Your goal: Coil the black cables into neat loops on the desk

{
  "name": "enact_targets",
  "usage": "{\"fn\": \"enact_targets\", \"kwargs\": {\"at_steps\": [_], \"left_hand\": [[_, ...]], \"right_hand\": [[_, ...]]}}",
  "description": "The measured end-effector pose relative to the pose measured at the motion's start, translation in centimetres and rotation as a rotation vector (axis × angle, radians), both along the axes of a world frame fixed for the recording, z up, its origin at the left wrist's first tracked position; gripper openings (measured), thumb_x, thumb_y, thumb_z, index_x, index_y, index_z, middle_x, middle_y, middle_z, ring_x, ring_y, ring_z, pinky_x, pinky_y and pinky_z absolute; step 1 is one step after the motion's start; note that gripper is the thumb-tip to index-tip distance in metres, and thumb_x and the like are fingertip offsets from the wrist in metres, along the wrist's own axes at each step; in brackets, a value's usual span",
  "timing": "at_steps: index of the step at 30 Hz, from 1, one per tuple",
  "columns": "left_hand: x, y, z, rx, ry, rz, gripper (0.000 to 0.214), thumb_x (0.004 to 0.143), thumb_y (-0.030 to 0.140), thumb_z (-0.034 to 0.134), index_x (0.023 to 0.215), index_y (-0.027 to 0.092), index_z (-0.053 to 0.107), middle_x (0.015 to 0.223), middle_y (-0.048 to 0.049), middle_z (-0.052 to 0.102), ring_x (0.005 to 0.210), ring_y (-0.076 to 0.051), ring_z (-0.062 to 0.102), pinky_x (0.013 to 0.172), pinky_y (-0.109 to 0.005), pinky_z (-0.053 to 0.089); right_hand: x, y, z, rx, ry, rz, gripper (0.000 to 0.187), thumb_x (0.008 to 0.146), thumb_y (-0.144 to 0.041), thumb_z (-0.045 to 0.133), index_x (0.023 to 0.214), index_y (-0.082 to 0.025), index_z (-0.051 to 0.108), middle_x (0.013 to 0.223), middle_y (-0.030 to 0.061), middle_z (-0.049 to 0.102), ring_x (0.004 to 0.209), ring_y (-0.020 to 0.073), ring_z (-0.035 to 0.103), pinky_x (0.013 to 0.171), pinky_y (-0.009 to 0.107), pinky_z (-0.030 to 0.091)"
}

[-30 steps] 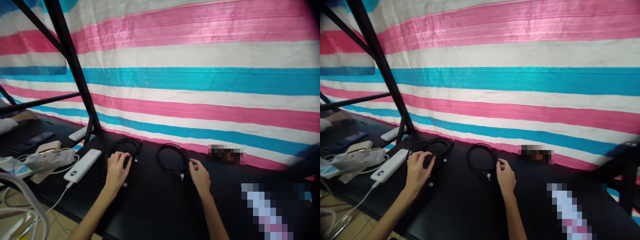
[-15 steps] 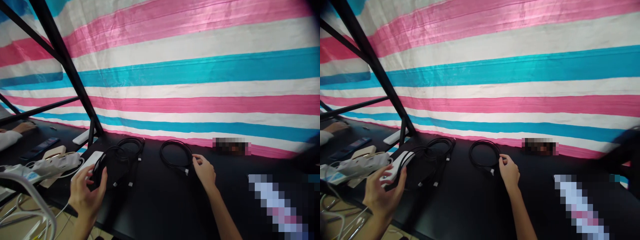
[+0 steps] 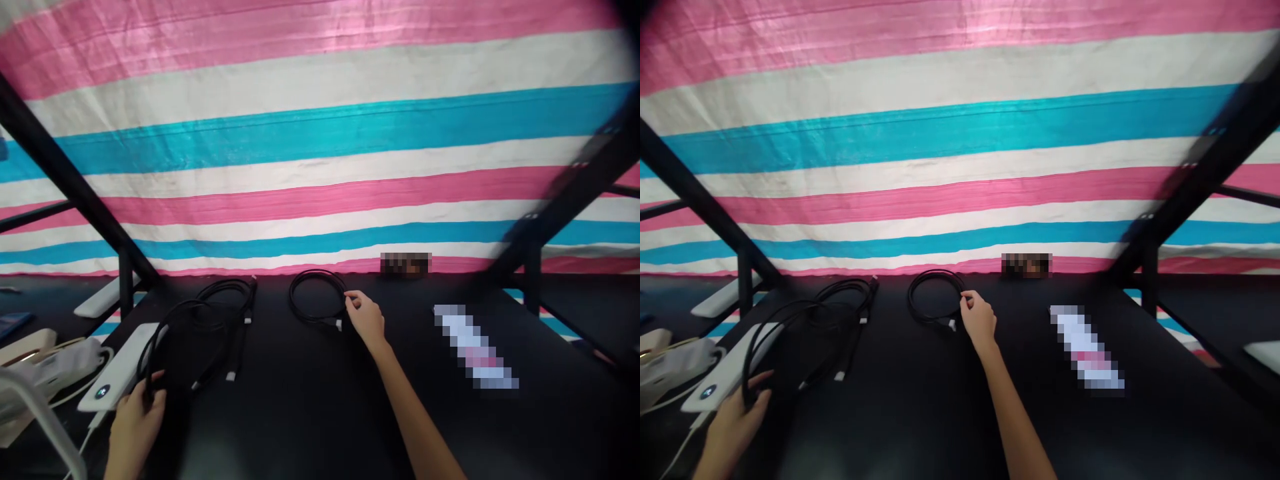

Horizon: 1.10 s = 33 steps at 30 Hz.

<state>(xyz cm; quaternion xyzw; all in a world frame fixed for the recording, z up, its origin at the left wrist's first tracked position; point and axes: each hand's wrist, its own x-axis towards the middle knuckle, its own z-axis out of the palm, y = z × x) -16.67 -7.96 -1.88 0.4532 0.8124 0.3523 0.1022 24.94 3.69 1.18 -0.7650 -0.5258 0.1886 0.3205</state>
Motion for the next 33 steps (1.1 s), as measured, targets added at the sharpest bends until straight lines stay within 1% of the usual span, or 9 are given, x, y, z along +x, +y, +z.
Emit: {"fn": "enact_targets", "kwargs": {"at_steps": [4,7,10,13,19,23,28,31,33], "left_hand": [[0.7,0.7,1.9,0.201,-0.655,0.05,0.046,0.057,0.037,0.062,0.1,0.02,0.059,0.082,-0.0012,0.062,0.065,-0.019,0.063,0.055,-0.029,0.05],[1.4,1.2,4.6,0.25,-0.889,0.002,0.038,0.052,0.036,0.072,0.084,0.019,0.061,0.075,-0.001,0.066,0.073,-0.02,0.065,0.059,-0.027,0.052],[2.4,2.3,7.8,0.521,-0.948,-0.091,0.032,0.048,0.03,0.077,0.067,0.019,0.053,0.068,0.0029,0.065,0.067,-0.015,0.063,0.058,-0.023,0.051],[4.2,3.6,10.8,0.761,-0.86,-0.102,0.037,0.053,0.025,0.075,0.06,0.018,0.04,0.059,0.0073,0.056,0.05,-0.005,0.048,0.044,-0.015,0.04],[8.8,5.2,14.9,0.957,-0.849,-0.359,0.036,0.068,0.025,0.068,0.059,0.019,0.034,0.05,0.0077,0.032,0.048,-0.006,0.034,0.042,-0.016,0.028],[11.8,5.0,15.3,0.917,-0.749,-0.498,0.028,0.074,0.027,0.063,0.062,0.018,0.04,0.054,0.0067,0.034,0.047,-0.006,0.031,0.042,-0.017,0.024],[15.9,3.0,13.8,0.792,-0.439,-0.6,0.025,0.082,0.025,0.053,0.06,0.018,0.044,0.058,0.0038,0.041,0.057,-0.009,0.043,0.056,-0.021,0.037],[18.4,1.5,12.2,0.673,-0.188,-0.705,0.021,0.083,0.022,0.051,0.062,0.019,0.048,0.062,0.001,0.049,0.064,-0.012,0.05,0.066,-0.024,0.041],[19.8,0.7,11.1,0.547,-0.107,-0.785,0.02,0.083,0.021,0.05,0.063,0.019,0.049,0.065,-0.0009,0.051,0.063,-0.012,0.05,0.06,-0.023,0.041]], "right_hand": [[0.0,0.1,-0.2,0.002,0.006,-0.001,0.023,0.081,-0.031,0.048,0.097,-0.028,0.065,0.076,-0.0012,0.068,0.081,0.0192,0.062,0.06,0.026,0.034],[0.1,0.0,-0.1,0.006,0.005,-0.004,0.023,0.081,-0.032,0.048,0.097,-0.028,0.065,0.077,-0.0008,0.069,0.081,0.0193,0.062,0.06,0.026,0.034],[0.2,0.0,0.1,0.006,-0.003,0.0,0.024,0.081,-0.033,0.048,0.097,-0.028,0.065,0.078,-0.0005,0.069,0.082,0.0191,0.062,0.06,0.026,0.034],[0.4,-0.2,0.4,0.002,-0.016,0.015,0.025,0.082,-0.034,0.046,0.097,-0.028,0.065,0.081,0.0,0.07,0.083,0.0202,0.062,0.059,0.027,0.034],[0.4,-0.2,0.6,0.0,-0.024,0.048,0.027,0.081,-0.034,0.046,0.095,-0.027,0.067,0.083,0.0019,0.07,0.083,0.0227,0.062,0.058,0.028,0.035],[0.2,-0.2,0.5,0.088,0.079,0.08,0.029,0.08,-0.039,0.046,0.094,-0.026,0.067,0.077,0.0022,0.067,0.075,0.0207,0.061,0.056,0.027,0.037],[-0.4,0.4,0.6,0.221,0.564,0.273,0.049,0.074,-0.058,0.051,0.098,-0.017,0.063,0.072,0.0033,0.058,0.048,0.0121,0.049,0.043,0.025,0.035],[-1.1,0.6,1.0,0.114,0.83,0.425,0.058,0.065,-0.064,0.059,0.101,-0.018,0.062,0.083,0.0065,0.06,0.061,0.0162,0.059,0.046,0.024,0.04],[-1.7,0.3,1.5,0.001,0.963,0.523,0.064,0.062,-0.068,0.059,0.103,-0.02,0.062,0.088,0.0084,0.063,0.072,0.0207,0.063,0.056,0.028,0.045]]}}
